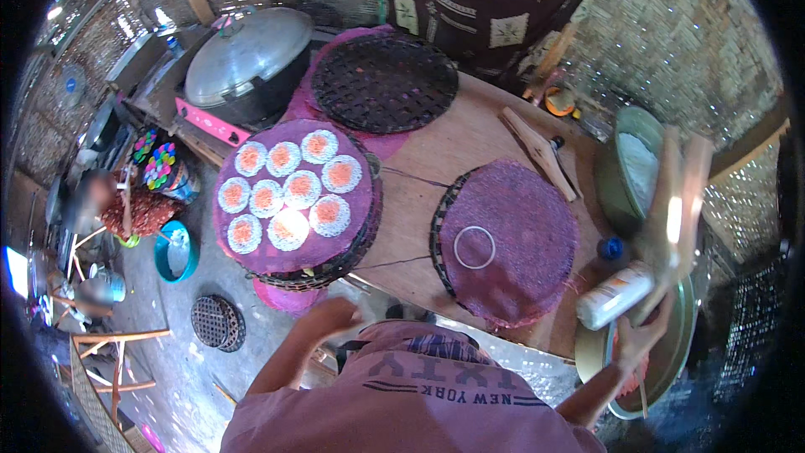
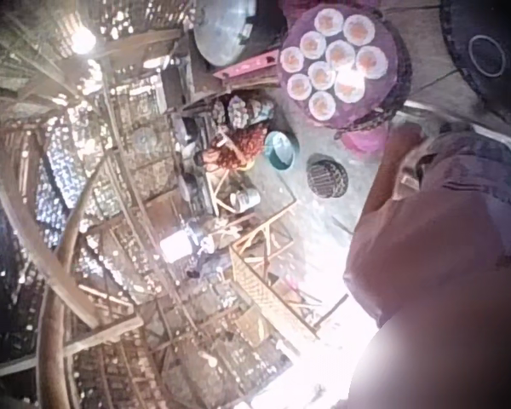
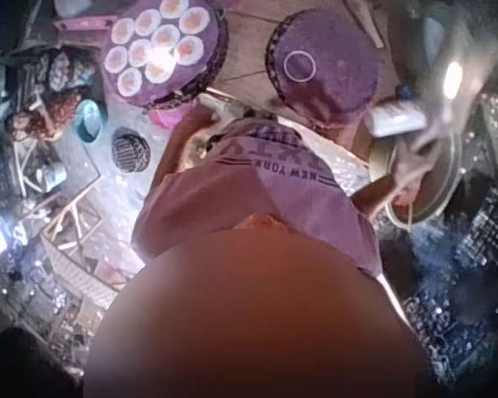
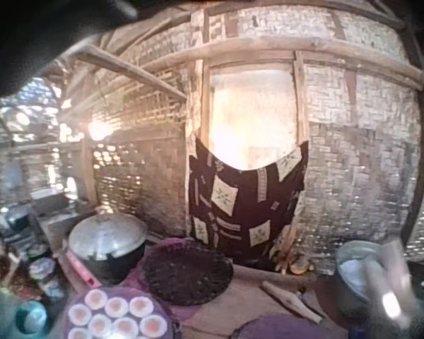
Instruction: The person uses a wooden mold and a circular cutter to form white rice into round shapes on a purple mat, then scoops pink filling from a bowl and places it into the center of each rice piece. The person arranges the finished pieces on a woven tray and stacks them for storage.
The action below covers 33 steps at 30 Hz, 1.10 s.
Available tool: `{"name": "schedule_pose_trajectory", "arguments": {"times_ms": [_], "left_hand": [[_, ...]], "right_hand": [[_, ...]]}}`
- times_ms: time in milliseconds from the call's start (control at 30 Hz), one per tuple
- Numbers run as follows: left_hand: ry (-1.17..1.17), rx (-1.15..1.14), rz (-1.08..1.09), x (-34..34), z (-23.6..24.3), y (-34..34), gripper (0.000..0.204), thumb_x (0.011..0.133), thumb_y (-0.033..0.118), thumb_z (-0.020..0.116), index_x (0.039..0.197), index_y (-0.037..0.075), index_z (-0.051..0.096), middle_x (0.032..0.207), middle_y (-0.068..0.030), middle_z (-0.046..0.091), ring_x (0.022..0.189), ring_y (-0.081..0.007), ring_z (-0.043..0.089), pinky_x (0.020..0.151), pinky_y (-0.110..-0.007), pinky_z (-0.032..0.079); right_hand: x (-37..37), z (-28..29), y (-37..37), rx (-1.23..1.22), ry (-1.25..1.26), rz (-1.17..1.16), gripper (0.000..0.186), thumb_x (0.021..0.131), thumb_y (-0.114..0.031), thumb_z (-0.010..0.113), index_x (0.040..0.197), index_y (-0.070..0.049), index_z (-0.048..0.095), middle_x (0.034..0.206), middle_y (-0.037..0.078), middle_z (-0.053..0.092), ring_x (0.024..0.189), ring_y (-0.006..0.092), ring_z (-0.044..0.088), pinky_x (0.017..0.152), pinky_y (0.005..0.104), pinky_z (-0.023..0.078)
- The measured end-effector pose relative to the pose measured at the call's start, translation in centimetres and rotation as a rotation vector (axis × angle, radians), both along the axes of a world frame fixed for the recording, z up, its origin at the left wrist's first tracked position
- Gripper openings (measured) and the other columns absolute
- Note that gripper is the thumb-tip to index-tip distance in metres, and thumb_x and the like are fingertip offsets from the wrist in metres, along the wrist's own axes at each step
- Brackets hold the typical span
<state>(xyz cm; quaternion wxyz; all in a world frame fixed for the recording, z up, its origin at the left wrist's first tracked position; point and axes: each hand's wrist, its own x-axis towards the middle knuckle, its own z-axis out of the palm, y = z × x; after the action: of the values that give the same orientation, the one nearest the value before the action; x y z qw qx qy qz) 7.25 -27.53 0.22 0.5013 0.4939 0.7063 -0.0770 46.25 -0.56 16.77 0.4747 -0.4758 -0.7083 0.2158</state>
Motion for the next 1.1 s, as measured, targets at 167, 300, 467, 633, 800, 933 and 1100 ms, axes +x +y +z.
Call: {"name": "schedule_pose_trajectory", "arguments": {"times_ms": [167,300,467,633,800,933,1100], "left_hand": [[-1.113,1.443,0.769,3.4,10.5,12.8,0.069,0.093,0.046,0.057,0.144,0.008,0.030,0.137,-0.0248,0.047,0.121,-0.0375,0.053,0.103,-0.049,0.038],[-1.569,1.214,0.857,3.8,15.9,19.2,0.091,0.087,0.069,0.042,0.148,0.006,0.019,0.145,-0.0197,0.039,0.124,-0.0364,0.049,0.103,-0.054,0.040],[-2.013,0.816,0.930,2.7,16.7,22.5,0.068,0.089,0.069,0.042,0.097,0.005,0.061,0.086,-0.0113,0.061,0.083,-0.0312,0.062,0.088,-0.052,0.048],[-2.021,0.738,0.962,2.1,15.8,25.0,0.059,0.092,0.068,0.038,0.072,0.013,0.052,0.062,-0.0031,0.049,0.062,-0.0251,0.055,0.067,-0.046,0.046],[-2.061,0.710,0.908,1.0,12.9,28.6,0.058,0.092,0.065,0.039,0.073,0.012,0.052,0.067,-0.0038,0.050,0.071,-0.0249,0.055,0.082,-0.046,0.045],[-2.198,0.702,0.925,0.8,6.5,31.4,0.054,0.096,0.058,0.035,0.076,0.010,0.051,0.077,-0.0066,0.054,0.083,-0.0275,0.058,0.096,-0.049,0.041],[-2.539,0.675,0.441,-1.1,2.2,33.3,0.054,0.095,0.060,0.039,0.093,0.009,0.056,0.086,-0.0086,0.059,0.095,-0.0297,0.060,0.097,-0.049,0.044]], "right_hand": [[-6.2,-1.1,-2.1,-0.277,-0.071,0.352,0.093,0.056,-0.016,0.084,0.136,0.002,0.041,0.118,0.013,0.055,0.106,0.0237,0.054,0.092,0.0374,0.042],[-9.6,-3.0,-4.1,0.042,-0.418,0.368,0.083,0.058,-0.022,0.086,0.129,-0.003,0.048,0.098,0.013,0.062,0.082,0.0227,0.063,0.069,0.0352,0.052],[-8.3,-2.9,-3.5,-0.094,-0.428,0.485,0.079,0.066,-0.031,0.084,0.130,-0.003,0.045,0.106,0.018,0.062,0.088,0.0254,0.065,0.077,0.0361,0.053],[-7.2,-2.5,-0.8,-0.984,0.061,0.955,0.072,0.091,-0.056,0.052,0.137,-0.004,0.039,0.115,0.018,0.061,0.093,0.0270,0.067,0.088,0.0391,0.053],[-9.1,-3.2,2.6,-1.491,0.201,0.937,0.071,0.095,-0.063,0.033,0.132,-0.004,0.046,0.098,0.022,0.067,0.080,0.0232,0.070,0.066,0.0324,0.057],[-11.2,-3.7,5.0,-1.565,0.204,0.867,0.075,0.093,-0.070,0.029,0.124,-0.006,0.051,0.082,0.016,0.065,0.057,0.0184,0.061,0.048,0.0282,0.049],[-13.0,-4.9,6.6,-1.554,-0.057,0.756,0.074,0.086,-0.078,0.033,0.104,-0.010,0.058,0.068,0.005,0.055,0.052,0.0128,0.052,0.044,0.0243,0.041]]}}
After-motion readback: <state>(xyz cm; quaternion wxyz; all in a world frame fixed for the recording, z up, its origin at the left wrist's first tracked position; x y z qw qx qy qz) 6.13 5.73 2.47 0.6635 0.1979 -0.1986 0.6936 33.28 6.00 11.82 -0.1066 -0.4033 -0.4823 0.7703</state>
